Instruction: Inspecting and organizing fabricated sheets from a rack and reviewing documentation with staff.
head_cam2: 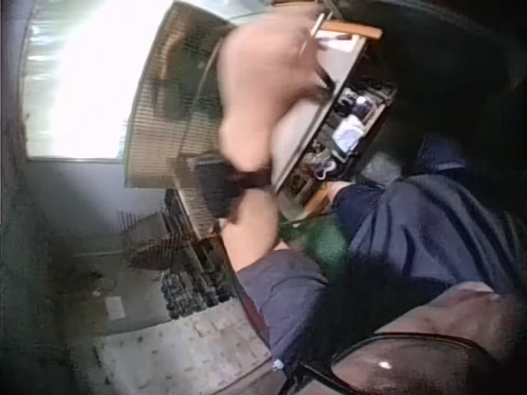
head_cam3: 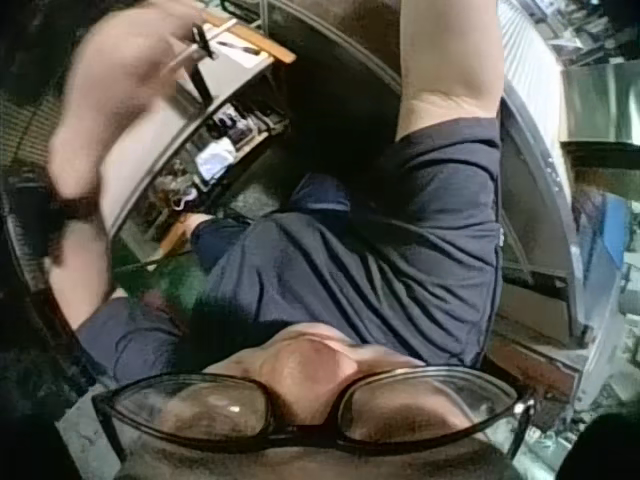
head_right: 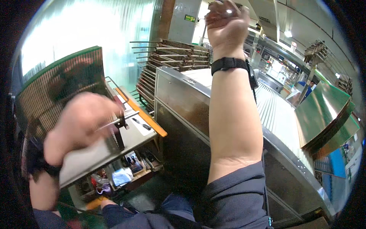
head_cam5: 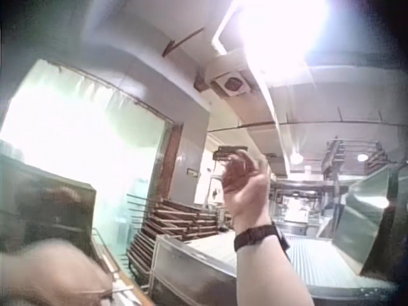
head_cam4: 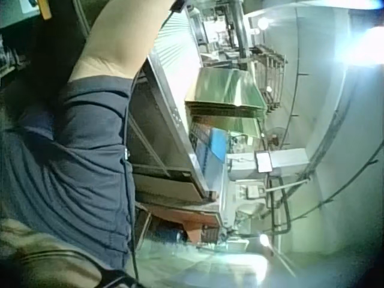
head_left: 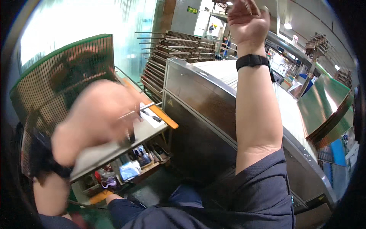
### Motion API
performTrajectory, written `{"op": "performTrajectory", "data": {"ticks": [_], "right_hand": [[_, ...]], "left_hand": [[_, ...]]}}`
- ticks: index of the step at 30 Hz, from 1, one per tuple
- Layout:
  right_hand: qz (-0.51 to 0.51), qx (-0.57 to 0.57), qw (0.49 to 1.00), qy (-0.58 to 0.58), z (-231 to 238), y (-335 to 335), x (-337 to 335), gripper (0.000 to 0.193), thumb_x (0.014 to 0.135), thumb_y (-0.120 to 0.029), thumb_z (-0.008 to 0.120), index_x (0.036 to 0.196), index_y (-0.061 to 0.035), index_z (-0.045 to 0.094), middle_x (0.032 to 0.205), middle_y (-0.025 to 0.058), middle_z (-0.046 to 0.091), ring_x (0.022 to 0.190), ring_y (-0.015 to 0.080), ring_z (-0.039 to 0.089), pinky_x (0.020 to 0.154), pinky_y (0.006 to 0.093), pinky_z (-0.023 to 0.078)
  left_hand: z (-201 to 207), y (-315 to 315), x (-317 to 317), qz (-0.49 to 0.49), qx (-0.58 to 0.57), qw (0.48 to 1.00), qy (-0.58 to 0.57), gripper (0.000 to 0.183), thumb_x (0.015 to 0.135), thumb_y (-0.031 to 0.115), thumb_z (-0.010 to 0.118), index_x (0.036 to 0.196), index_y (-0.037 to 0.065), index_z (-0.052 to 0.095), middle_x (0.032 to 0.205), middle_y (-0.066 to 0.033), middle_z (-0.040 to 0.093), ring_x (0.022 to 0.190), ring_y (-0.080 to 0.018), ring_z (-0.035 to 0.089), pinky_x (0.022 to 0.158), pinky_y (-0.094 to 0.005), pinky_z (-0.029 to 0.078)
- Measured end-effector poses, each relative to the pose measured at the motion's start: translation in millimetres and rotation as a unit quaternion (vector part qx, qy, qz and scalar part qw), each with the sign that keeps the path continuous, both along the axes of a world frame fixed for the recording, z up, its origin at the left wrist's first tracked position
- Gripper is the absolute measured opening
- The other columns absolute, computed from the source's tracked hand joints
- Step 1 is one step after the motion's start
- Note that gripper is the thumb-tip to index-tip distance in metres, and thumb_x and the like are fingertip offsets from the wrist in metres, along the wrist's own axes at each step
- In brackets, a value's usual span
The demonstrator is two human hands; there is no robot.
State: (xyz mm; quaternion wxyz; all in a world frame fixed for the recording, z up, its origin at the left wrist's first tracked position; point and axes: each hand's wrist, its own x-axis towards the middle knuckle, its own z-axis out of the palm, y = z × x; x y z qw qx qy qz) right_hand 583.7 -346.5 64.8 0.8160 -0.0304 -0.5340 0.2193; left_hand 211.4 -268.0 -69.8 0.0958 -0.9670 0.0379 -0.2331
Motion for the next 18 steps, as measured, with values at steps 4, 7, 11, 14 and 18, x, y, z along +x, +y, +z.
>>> {"op": "performTrajectory", "data": {"ticks": [4, 7, 11, 14, 18], "right_hand": [[-0.054, -0.033, 0.974, 0.215, 0, 4, 3, 0.057, 0.105, -0.055, 0.024, 0.100, -0.0063, 0.055, 0.080, 0.0136, 0.063, 0.068, 0.0224, 0.062, 0.061, 0.0353, 0.053], [-0.106, -0.089, 0.954, 0.264, -27, 5, 26, 0.062, 0.104, -0.060, 0.021, 0.100, -0.0065, 0.052, 0.088, 0.0135, 0.064, 0.067, 0.0206, 0.060, 0.057, 0.0327, 0.051], [-0.145, -0.150, 0.912, 0.353, -53, 11, 19, 0.056, 0.103, -0.058, 0.022, 0.103, -0.0089, 0.048, 0.089, 0.0157, 0.064, 0.070, 0.0208, 0.059, 0.056, 0.0329, 0.047], [-0.140, -0.140, 0.918, 0.343, -64, 22, 25, 0.059, 0.103, -0.060, 0.024, 0.101, -0.0064, 0.049, 0.099, 0.0182, 0.063, 0.076, 0.0241, 0.059, 0.061, 0.0347, 0.046], [-0.100, -0.184, 0.927, 0.310, -74, 61, -28, 0.054, 0.103, -0.059, 0.027, 0.097, -0.0089, 0.047, 0.080, 0.0140, 0.064, 0.065, 0.0227, 0.057, 0.056, 0.0323, 0.045]], "left_hand": [[-56, -98, 54, -0.171, 0.047, 0.982, 0.062, 0.011, 0.081, 0.017, 0.063, 0.090, 0.011, 0.067, 0.087, -0.0008, 0.066, 0.086, -0.0182, 0.064, 0.089, -0.0384, 0.049], [-57, -134, 91, -0.193, 0.096, 0.970, 0.111, 0.012, 0.079, 0.022, 0.062, 0.079, 0.012, 0.069, 0.083, -0.0012, 0.067, 0.081, -0.0200, 0.062, 0.080, -0.0351, 0.046], [-64, -154, 118, -0.183, 0.068, 0.979, 0.061, 0.017, 0.085, 0.021, 0.059, 0.081, 0.014, 0.075, 0.086, -0.0010, 0.073, 0.082, -0.0204, 0.066, 0.082, -0.0330, 0.044], [-101, -143, 154, -0.178, -0.210, 0.955, -0.108, 0.019, 0.086, 0.016, 0.058, 0.092, 0.013, 0.076, 0.095, -0.0037, 0.074, 0.093, -0.0266, 0.067, 0.089, -0.0381, 0.047], [-90, -104, 160, -0.127, -0.241, 0.949, 0.161, 0.024, 0.089, 0.017, 0.058, 0.106, 0.013, 0.075, 0.107, -0.0068, 0.073, 0.108, -0.0312, 0.062, 0.094, -0.0436, 0.047]]}}
